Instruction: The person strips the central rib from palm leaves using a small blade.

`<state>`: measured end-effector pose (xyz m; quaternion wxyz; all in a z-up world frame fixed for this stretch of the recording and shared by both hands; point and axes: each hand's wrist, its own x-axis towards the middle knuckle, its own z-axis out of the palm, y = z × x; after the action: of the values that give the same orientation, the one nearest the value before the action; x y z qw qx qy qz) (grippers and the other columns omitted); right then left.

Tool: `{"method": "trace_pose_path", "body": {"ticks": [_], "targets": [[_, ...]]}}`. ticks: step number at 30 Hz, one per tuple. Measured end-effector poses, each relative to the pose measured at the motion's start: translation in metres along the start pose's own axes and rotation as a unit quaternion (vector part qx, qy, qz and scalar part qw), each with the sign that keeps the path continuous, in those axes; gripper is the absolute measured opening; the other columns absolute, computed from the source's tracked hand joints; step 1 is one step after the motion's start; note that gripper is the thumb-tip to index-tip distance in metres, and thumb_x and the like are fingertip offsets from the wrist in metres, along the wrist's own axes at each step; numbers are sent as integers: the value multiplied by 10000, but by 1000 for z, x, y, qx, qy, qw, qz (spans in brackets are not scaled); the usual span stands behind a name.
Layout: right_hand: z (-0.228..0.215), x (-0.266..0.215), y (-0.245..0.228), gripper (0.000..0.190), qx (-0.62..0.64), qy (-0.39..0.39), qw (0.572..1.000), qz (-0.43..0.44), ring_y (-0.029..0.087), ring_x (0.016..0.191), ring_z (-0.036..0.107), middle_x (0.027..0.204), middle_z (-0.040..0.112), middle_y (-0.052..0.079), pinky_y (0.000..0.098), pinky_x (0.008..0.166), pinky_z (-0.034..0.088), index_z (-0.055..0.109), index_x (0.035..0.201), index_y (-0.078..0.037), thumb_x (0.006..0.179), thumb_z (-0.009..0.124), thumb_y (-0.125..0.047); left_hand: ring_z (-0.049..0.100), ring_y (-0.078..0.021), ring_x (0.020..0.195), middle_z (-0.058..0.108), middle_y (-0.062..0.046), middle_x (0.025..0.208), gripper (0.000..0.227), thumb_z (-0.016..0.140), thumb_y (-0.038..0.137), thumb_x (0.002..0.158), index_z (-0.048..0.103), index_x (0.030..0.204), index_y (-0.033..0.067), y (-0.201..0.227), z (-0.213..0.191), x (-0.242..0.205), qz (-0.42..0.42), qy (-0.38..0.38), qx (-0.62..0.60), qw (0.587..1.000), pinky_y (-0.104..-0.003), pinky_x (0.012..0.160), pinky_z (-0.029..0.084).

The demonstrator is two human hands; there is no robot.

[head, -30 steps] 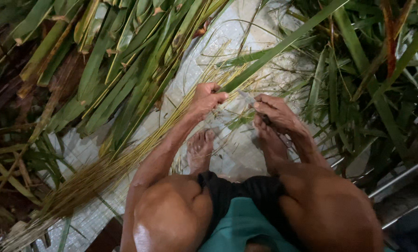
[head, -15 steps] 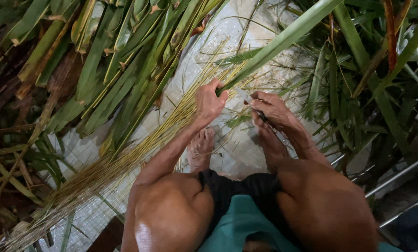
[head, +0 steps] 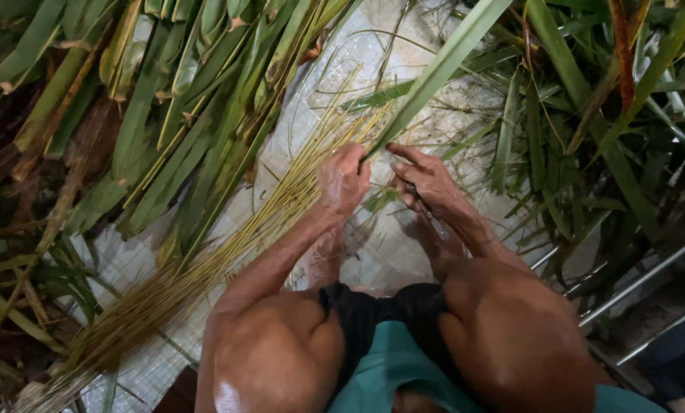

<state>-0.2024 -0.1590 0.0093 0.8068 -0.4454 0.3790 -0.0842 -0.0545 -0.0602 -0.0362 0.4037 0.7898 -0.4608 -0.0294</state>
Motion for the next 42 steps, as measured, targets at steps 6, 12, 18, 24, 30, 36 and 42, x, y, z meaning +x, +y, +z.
{"method": "trace_pose_path", "body": {"ticks": [6, 12, 18, 24, 30, 36, 42], "targets": [[-8, 16, 11, 392, 35, 64, 997, 8, 212, 314, 503, 555, 515, 173, 266, 207, 340, 518, 1337, -27, 958, 579, -104, 655, -303, 643, 595, -78, 674, 103, 692, 84, 750, 657, 825, 145, 4, -4, -15, 50, 12, 3, 999, -404, 554, 543], [-38, 38, -11, 287, 36, 176, 981, -67, 225, 379, 576, 608, 578, 148, 308, 243, 412, 603, 1236, -97, 954, 558, -124, 659, -304, 692, 656, -63, 738, 78, 709, 193, 819, 708, 892, 166, -16, -28, -54, 30, -45, -5, 999, -397, 596, 542], [-66, 52, -46, 264, 4, 221, 971, -90, 179, 460, 615, 681, 631, 84, 282, 295, 482, 584, 1245, -125, 991, 527, -166, 652, -283, 639, 645, -44, 698, 72, 679, 247, 897, 691, 873, 181, -70, -87, -92, 15, -60, 23, 998, -354, 569, 537], [-98, 47, -79, 151, 76, 215, 970, -81, 58, 494, 497, 739, 569, -46, 182, 363, 409, 505, 1205, -133, 1067, 443, -139, 567, -136, 526, 651, -57, 683, 97, 640, 46, 903, 723, 858, 24, -123, -180, -119, 18, -83, 40, 996, -253, 473, 509], [-107, 28, -141, 385, 36, 250, 953, -168, 46, 500, 485, 742, 545, -41, 171, 355, 384, 418, 1425, -68, 1048, 458, -131, 633, -236, 658, 670, -120, 775, 160, 694, 154, 958, 680, 964, -5, -153, -245, -124, -118, -65, 146, 980, -360, 633, 541], [-118, -5, -210, 248, -120, 442, 873, -169, -2, 472, 476, 651, 574, -93, 134, 399, 382, 580, 849, -207, 1066, 461, -230, 625, -448, 899, 674, -252, 1081, 322, 543, 237, 1005, 598, 1231, 14, -158, -237, -114, -250, -165, 173, 938, -530, 746, 467], [-110, 1, -186, 156, -145, 365, 910, -137, 67, 473, 526, 651, 600, -24, 198, 394, 419, 620, 855, -170, 993, 566, -221, 579, -540, 1037, 633, -386, 1072, 456, 670, 257, 977, 651, 1181, -150, -172, -203, -93, -269, -93, 80, 955, -588, 918, 478]]}}
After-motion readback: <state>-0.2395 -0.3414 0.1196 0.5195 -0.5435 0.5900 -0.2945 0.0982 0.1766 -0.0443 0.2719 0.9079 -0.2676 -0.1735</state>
